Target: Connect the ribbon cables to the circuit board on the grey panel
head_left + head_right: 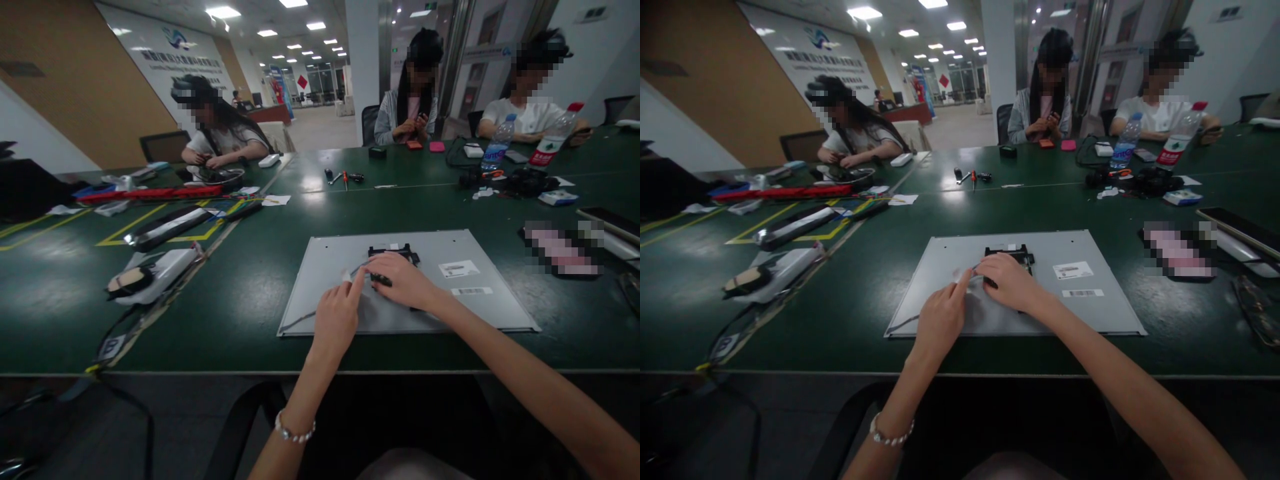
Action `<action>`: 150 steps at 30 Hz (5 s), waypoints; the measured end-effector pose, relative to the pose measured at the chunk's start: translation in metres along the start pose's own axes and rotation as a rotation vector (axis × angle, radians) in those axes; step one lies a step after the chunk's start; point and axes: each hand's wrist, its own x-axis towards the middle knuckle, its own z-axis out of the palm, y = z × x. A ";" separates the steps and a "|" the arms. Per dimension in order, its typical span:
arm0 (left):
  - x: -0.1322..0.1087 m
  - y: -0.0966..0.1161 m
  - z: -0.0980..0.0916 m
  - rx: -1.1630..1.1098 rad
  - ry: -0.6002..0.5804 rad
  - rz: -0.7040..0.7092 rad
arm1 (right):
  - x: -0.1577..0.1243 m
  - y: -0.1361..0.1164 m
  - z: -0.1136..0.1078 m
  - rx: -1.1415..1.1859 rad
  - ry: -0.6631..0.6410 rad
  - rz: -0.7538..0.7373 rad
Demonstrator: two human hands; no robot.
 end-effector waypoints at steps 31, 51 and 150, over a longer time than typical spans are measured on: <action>-0.006 -0.019 0.009 -0.405 0.194 -0.192 | 0.006 -0.029 0.023 -0.260 -0.167 -0.186; 0.002 -0.014 0.013 -0.491 0.033 -0.250 | 0.001 -0.026 0.017 -0.225 -0.228 -0.262; -0.012 -0.008 0.001 -0.421 0.271 -0.162 | 0.057 -0.009 0.048 -0.376 -0.527 0.679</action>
